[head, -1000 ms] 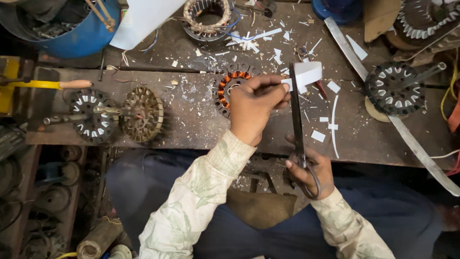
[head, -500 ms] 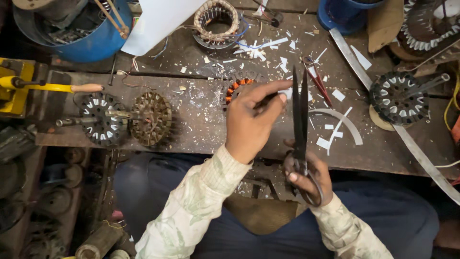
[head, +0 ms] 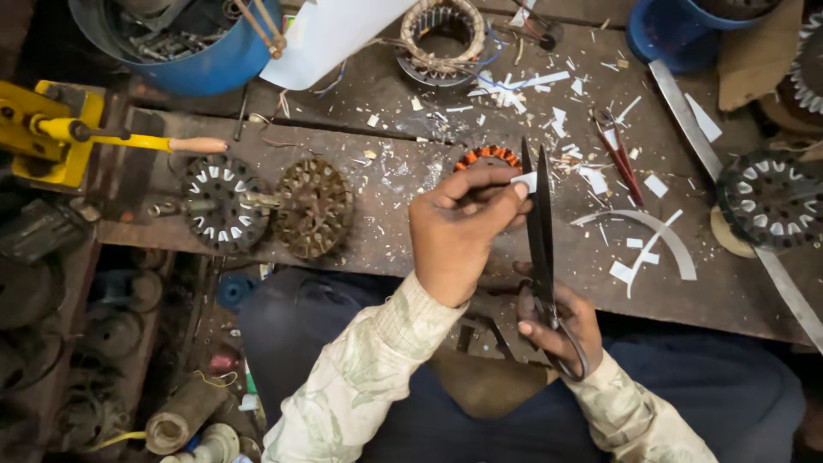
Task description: The person sits on the floor and assembles a motor armature by hand. They cut small strips of white insulating material using shears and insert them into the slots of the copper-wound rotor. The person repeatedly picks up the rotor, places the strips, and adjusts the components.
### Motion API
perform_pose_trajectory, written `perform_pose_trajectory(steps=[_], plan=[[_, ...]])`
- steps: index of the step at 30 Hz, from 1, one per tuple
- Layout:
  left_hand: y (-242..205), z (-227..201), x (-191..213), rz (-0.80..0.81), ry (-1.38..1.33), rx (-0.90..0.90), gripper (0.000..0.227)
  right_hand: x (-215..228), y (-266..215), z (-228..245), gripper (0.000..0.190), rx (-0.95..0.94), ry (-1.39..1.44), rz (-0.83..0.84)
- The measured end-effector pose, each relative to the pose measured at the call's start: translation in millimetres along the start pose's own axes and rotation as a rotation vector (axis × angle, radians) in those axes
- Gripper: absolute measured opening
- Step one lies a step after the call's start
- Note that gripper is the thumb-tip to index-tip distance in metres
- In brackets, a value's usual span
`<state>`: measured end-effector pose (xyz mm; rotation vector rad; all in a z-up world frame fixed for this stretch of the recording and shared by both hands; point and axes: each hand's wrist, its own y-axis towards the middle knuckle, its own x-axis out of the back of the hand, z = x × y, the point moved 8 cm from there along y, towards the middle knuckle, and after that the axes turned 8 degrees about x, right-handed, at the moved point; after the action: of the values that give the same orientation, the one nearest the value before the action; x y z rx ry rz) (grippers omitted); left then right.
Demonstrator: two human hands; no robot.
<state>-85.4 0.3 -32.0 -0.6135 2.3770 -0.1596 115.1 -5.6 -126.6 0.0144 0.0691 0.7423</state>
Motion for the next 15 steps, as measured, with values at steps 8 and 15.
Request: perform_pose_trajectory(steps=[8,15], plan=[[5.6,1.0,5.6,0.007,-0.028,-0.026,0.024,-1.7,3.1,-5.8,0.071,-0.008,-0.030,-0.010],[5.6,-2.3,4.6,0.007,0.012,-0.016,0.024,2.8,2.8,-4.6,0.067,-0.030,-0.077,-0.023]])
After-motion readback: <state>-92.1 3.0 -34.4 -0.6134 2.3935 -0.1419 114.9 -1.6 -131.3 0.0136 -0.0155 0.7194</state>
